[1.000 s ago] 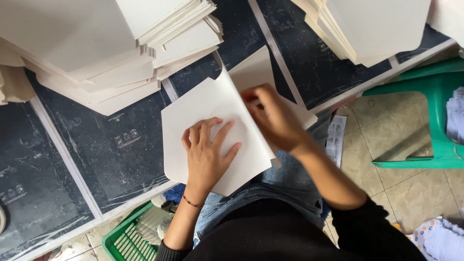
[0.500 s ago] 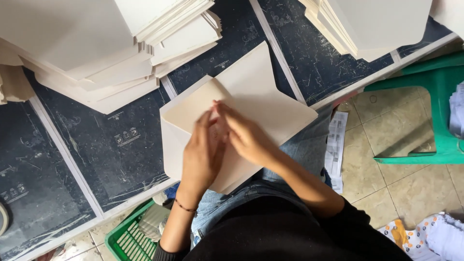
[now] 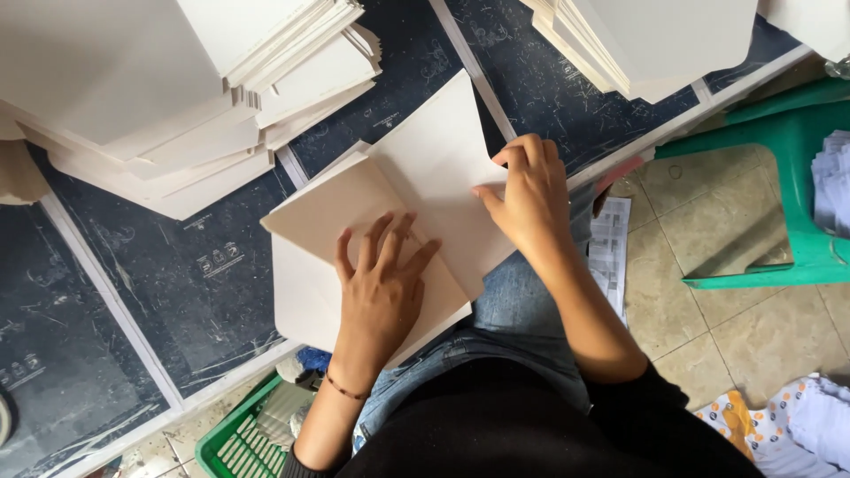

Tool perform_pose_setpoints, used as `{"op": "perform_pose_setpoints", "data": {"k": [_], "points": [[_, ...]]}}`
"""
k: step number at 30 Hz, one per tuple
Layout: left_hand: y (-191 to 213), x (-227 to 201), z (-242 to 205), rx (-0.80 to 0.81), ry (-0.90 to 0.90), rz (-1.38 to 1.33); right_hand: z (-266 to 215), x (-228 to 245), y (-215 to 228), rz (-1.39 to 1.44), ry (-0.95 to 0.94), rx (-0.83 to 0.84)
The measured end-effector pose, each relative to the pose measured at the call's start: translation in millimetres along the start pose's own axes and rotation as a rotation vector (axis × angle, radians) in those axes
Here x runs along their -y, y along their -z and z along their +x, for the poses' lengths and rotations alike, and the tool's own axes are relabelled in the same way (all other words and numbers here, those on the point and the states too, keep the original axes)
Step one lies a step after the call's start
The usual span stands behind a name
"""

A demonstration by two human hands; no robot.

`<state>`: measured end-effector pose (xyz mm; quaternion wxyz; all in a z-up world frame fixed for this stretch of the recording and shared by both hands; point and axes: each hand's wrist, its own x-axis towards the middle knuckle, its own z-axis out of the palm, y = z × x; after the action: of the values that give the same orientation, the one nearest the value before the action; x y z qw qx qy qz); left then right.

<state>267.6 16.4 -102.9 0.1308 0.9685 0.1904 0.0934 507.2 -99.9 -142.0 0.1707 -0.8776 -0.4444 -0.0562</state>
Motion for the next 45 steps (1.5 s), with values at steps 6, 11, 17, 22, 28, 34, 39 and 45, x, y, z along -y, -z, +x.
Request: {"op": "perform_pose_setpoints", "data": {"k": [6,11,17,22,28,34,39,45], "points": [[-20.1,14.4,-16.3,0.052,0.043,-0.045,46.3,8.8,96.5,0.641,0.042,0.456],[-28.0,13.4,-21.0,0.056,0.072,-0.054,46.5,23.8,80.5,0.924,0.161,0.54],[-35.5,16.8,-21.0,-0.184,0.112,-0.275,0.0,91.9,13.9,0.832,0.327,0.174],[-13.2,30.7,-24.8,-0.727,0.252,-0.71,-25.9,125.5,-17.2,0.745,0.41,0.108],[33.1,2.7,-3.1,-0.382,0.1,-0.513,-26.8,113.5,-32.4,0.681,0.41,0.375],[-11.3,6.3,11.0,-0.154,-0.126,0.064,-15.0,39.7,-4.5,0.564,0.141,0.065],[-11.1,4.2,12.4,-0.072,-0.144,-0.042,-20.3,-1.3,-6.7,-0.024,-0.026,-0.008],[11.7,3.1,-2.7,-0.031,-0.123,0.028,-6.8,4.6,-3.4,-0.089,-0.056,0.061]]}}
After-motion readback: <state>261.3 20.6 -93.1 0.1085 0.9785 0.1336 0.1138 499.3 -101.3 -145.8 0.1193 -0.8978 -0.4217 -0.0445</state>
